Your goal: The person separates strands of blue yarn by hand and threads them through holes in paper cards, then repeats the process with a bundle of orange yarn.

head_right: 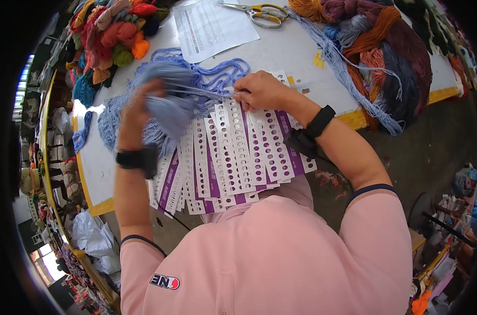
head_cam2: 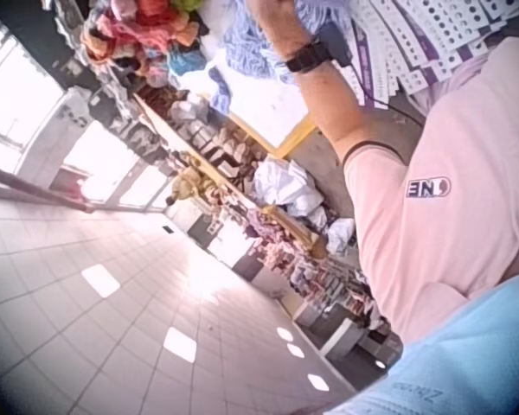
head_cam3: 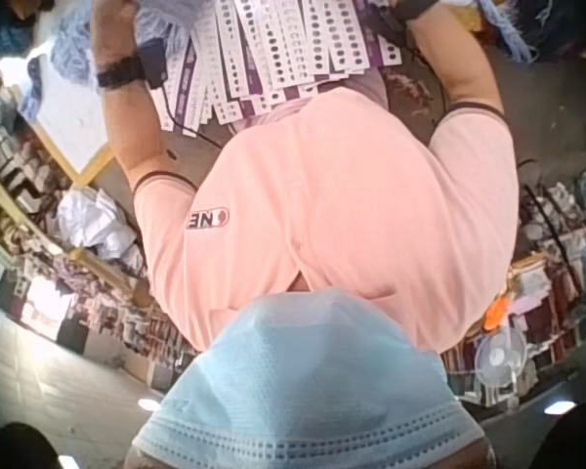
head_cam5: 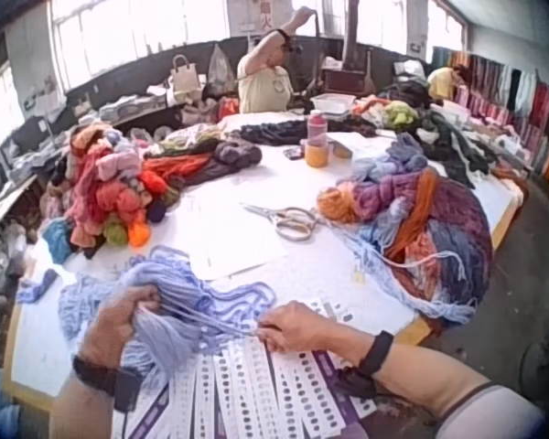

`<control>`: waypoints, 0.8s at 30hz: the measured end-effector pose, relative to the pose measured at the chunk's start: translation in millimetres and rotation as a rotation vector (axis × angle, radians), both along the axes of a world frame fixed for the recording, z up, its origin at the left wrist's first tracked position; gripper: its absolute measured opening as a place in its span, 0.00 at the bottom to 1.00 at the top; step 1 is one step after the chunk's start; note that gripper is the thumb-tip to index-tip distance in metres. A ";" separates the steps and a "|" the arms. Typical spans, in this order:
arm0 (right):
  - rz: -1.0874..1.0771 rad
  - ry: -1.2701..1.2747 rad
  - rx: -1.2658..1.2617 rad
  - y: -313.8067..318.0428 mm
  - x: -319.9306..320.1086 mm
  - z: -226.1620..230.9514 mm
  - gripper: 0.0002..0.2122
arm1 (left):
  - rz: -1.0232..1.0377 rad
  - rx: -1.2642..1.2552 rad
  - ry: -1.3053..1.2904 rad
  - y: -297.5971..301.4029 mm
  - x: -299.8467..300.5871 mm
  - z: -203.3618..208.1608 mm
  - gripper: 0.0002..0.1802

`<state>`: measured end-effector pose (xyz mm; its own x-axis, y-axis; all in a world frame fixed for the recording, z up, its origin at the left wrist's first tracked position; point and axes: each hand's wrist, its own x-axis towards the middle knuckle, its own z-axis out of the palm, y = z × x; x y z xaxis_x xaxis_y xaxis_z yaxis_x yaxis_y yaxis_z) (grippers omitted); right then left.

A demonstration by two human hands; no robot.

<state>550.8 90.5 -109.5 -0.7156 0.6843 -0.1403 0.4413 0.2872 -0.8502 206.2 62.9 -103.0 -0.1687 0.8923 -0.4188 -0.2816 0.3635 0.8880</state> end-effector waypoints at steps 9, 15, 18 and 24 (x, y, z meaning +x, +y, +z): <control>0.020 -0.065 -0.011 3.1 0.1 3.8 0.07 | 0.052 0.225 -0.095 -22.8 -45.0 65.3 0.12; 0.099 0.044 0.211 -12.5 -10.2 -6.6 0.05 | -0.140 0.137 -0.585 -54.2 105.4 23.9 0.19; 0.035 0.013 0.297 -15.5 -26.3 2.4 0.06 | -0.129 0.103 -0.672 -56.1 113.0 -0.1 0.21; -0.207 0.416 -0.689 -38.9 -63.2 16.5 0.06 | -0.229 0.143 -0.673 -55.7 115.9 -2.7 0.23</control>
<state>487.5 51.6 -93.0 -0.6710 0.6652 -0.3275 0.0384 -0.4099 -0.9113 322.1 7.2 -105.7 0.2817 0.9282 -0.2429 -0.7145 0.3720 0.5925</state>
